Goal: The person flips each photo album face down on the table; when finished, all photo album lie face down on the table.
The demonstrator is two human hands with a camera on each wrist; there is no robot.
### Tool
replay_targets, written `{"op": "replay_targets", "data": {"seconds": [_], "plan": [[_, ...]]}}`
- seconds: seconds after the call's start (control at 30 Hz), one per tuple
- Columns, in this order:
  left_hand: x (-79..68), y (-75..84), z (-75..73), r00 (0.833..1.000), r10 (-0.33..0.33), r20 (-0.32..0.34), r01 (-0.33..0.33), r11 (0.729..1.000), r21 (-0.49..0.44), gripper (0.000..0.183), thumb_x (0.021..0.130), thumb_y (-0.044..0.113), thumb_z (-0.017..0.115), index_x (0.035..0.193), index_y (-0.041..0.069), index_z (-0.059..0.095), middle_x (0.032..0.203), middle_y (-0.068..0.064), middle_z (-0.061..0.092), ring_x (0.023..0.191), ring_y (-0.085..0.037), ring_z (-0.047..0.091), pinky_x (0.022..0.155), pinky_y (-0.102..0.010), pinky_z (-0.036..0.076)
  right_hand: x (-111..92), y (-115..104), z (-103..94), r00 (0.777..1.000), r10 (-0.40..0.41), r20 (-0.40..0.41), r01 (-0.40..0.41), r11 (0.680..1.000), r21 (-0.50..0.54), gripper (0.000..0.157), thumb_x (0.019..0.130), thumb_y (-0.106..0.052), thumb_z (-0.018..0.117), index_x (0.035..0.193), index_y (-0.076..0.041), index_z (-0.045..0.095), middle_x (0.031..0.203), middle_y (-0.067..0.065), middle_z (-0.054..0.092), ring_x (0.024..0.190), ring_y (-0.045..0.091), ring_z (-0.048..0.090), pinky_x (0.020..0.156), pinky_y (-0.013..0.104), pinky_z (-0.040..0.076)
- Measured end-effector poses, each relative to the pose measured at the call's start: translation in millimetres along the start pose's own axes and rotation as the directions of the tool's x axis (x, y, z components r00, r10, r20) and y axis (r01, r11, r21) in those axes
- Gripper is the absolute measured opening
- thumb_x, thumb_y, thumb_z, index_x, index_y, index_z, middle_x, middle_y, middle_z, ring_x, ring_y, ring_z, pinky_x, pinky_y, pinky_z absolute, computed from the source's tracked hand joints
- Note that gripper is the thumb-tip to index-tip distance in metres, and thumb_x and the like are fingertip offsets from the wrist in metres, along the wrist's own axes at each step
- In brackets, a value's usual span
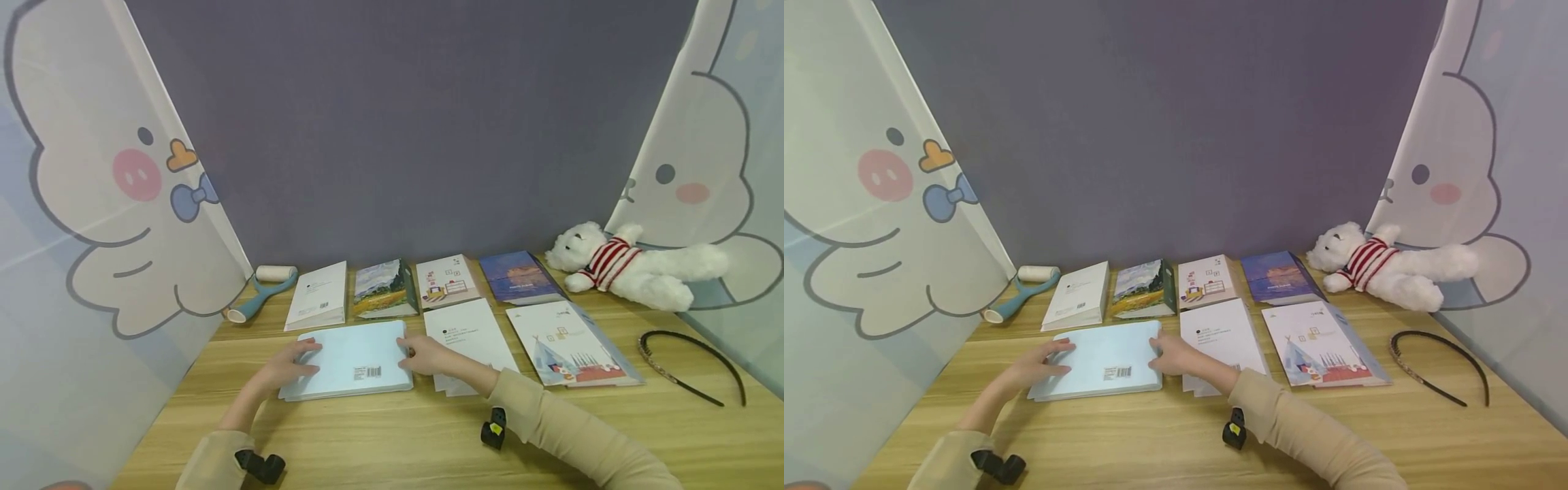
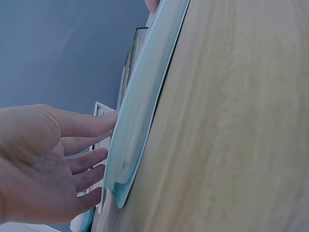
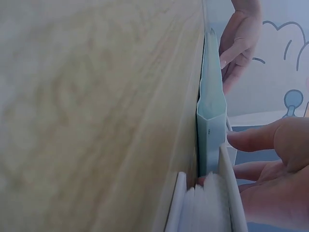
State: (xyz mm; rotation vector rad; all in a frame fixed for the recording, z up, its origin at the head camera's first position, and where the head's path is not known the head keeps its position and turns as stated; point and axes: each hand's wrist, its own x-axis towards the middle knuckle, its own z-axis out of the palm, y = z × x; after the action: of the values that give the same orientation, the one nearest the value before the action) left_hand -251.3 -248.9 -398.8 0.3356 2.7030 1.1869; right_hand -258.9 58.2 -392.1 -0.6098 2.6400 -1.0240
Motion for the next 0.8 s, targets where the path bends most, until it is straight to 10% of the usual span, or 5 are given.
{"op": "replay_targets", "data": {"seconds": [0.53, 0.8], "plan": [[4.0, 8.6, 5.0, 0.999, 0.001, -0.038, 0.001, 0.998, 0.064, 0.044, 0.092, 0.019, 0.061, 0.129, -0.003, 0.053, 0.145, -0.028, 0.032, 0.135, -0.05, 0.022, 0.108, -0.063, 0.021, -8.6, -1.2, -13.9, 0.997, -0.041, 0.062, 0.044, 0.998, -0.039, 0.052, 0.091, -0.015, 0.061, 0.137, 0.002, 0.045, 0.147, 0.022, 0.035, 0.13, 0.038, 0.042, 0.106, 0.049, 0.037], [6.4, 7.1, -4.0, 0.991, 0.02, -0.133, -0.025, 0.999, -0.04, 0.045, 0.099, 0.027, 0.048, 0.136, 0.001, 0.047, 0.139, -0.023, 0.046, 0.132, -0.044, 0.035, 0.107, -0.059, 0.029, -21.6, 13.0, -48.6, 0.977, -0.183, -0.113, 0.189, 0.981, 0.048, 0.046, 0.097, -0.022, 0.051, 0.139, -0.003, 0.044, 0.141, 0.018, 0.045, 0.129, 0.038, 0.043, 0.104, 0.049, 0.04]]}}
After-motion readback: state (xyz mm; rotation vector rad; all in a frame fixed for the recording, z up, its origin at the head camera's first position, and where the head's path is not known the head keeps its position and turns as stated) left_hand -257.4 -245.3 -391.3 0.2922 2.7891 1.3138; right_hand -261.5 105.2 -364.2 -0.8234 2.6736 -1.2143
